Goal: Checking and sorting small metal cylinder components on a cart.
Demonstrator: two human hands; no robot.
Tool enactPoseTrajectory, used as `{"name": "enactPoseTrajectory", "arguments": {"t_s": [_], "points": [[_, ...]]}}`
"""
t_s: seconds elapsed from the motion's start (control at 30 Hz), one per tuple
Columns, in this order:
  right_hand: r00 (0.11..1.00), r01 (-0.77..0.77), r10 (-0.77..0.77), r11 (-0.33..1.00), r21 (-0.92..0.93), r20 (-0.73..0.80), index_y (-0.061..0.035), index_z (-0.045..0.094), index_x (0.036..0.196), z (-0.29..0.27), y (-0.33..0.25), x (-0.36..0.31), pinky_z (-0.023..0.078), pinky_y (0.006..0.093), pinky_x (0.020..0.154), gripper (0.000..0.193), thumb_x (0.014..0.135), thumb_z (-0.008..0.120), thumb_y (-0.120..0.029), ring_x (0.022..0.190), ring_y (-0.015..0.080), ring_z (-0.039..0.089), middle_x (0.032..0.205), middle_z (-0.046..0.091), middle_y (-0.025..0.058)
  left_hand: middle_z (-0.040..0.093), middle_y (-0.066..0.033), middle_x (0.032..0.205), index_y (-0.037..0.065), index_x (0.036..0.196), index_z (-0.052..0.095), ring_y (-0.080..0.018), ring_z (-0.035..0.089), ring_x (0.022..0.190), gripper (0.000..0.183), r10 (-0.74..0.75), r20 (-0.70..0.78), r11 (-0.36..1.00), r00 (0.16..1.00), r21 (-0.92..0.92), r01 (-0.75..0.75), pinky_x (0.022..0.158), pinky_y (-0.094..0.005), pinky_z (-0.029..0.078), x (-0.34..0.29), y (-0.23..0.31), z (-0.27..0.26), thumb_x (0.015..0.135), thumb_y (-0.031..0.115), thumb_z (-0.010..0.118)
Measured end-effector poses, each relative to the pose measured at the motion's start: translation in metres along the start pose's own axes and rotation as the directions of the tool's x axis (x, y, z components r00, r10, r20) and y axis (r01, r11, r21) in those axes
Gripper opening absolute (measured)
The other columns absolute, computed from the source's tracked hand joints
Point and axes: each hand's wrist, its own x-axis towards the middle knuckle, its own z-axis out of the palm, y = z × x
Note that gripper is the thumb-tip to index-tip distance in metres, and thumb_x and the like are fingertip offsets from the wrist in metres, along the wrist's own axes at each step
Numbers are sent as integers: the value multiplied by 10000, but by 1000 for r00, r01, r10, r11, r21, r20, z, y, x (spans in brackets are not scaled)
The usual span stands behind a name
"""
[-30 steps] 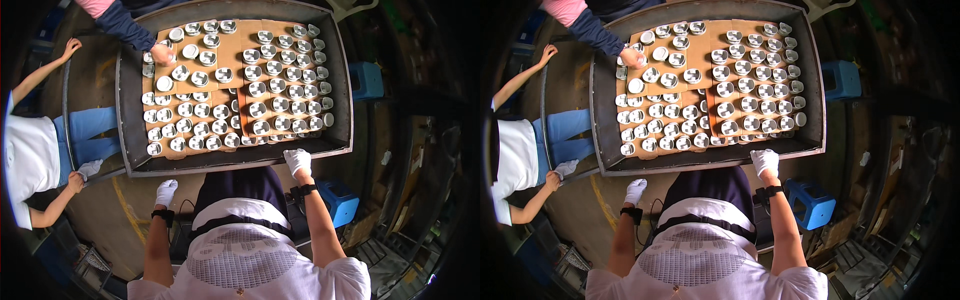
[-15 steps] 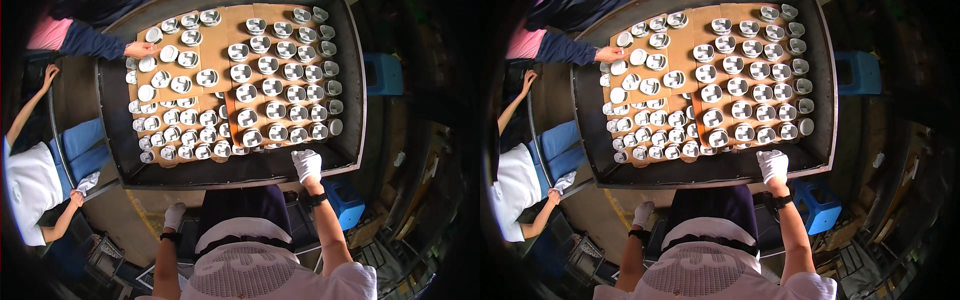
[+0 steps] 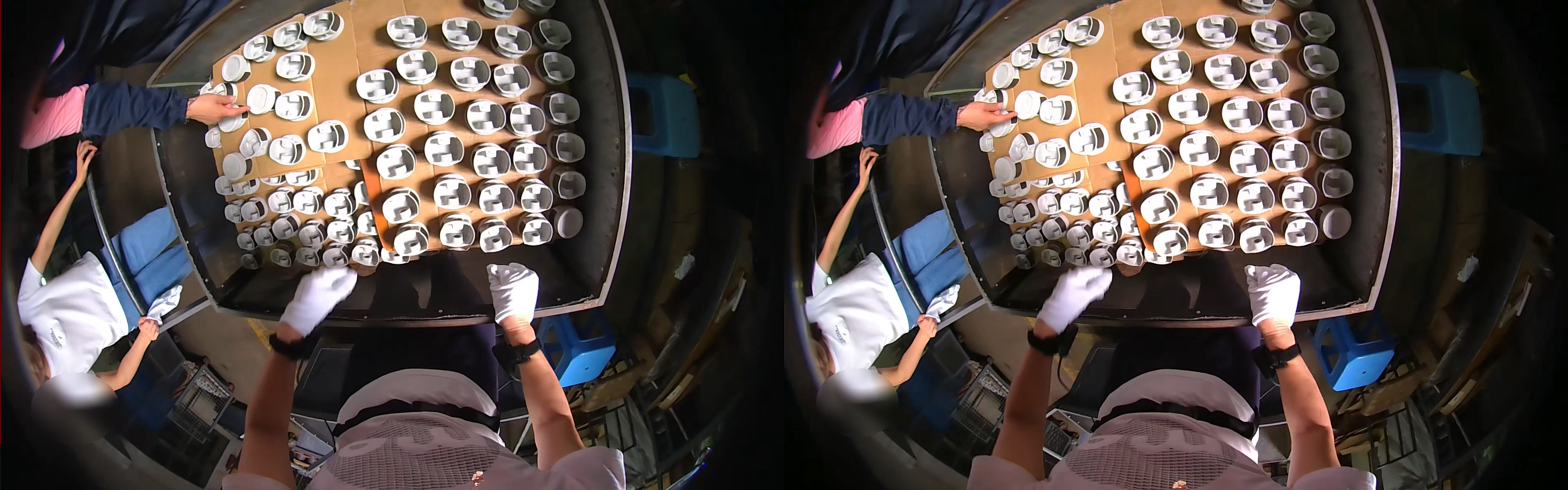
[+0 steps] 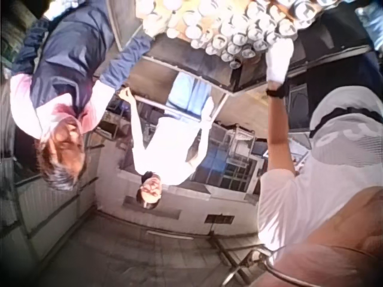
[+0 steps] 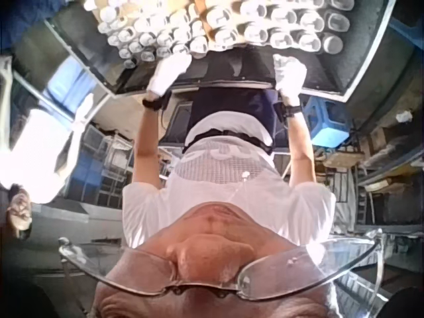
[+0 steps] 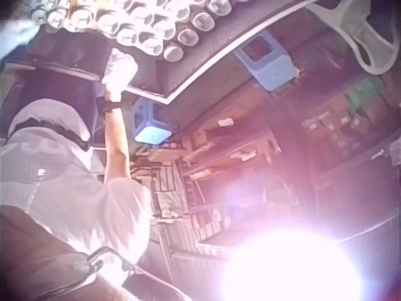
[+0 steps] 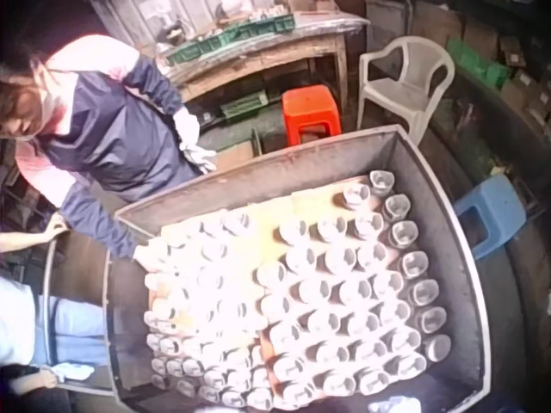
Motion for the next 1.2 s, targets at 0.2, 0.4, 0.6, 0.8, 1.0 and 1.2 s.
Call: {"name": "enactPoseTrajectory", "arguments": {"t_s": [0.2,0.4,0.6,0.8,1.0,1.2], "points": [[1000,5,-4,992,128,-8,-102,623,622,-8,-1,7,467,407,606,185,788,656,-176,612,297,580,611,604,100,685,-135,1017,94,1202,620,-270,667,911,343,297,-314,884,902,447,-135,776,-355,534,125,31,-16,933,304,583],[999,-53,54,984,169,0,-99,617,620,-4,4,6,469,398,615,184,790,649,-163,594,304,571,610,602,105,615,-126,842,133,1446,358,-257,631,755,559,204,-97,497,974,868,-18,623,-400,521,194,87,-11,926,267,517],[998,-63,66,978,198,-7,-101,623,619,-8,5,9,469,396,618,180,787,650,-159,594,302,571,601,601,104,568,-86,765,101,1451,333,-237,619,676,584,318,11,335,948,934,-124,575,-389,528,207,102,-3,907,209,514],[998,-65,67,981,183,-8,-107,638,629,-9,5,9,467,393,609,155,774,661,-159,587,286,570,594,600,95,591,-106,772,23,1379,391,-232,621,628,527,296,4,361,955,925,-116,519,-375,517,219,101,-3,898,195,523],[998,-52,48,994,99,42,-119,648,629,-9,3,9,461,389,591,199,806,652,-212,582,267,572,586,603,83,595,-95,775,51,1361,419,-241,627,644,509,320,-131,489,939,871,-45,537,-373,520,213,86,0,903,242,531],[992,-59,69,994,-96,103,-130,659,621,1,0,1,453,398,576,361,907,565,-329,588,262,602,579,607,85,600,-81,747,80,1346,478,-220,617,616,480,357,-202,535,912,844,-23,476,-401,497,154,67,-2,922,301,512]]}}
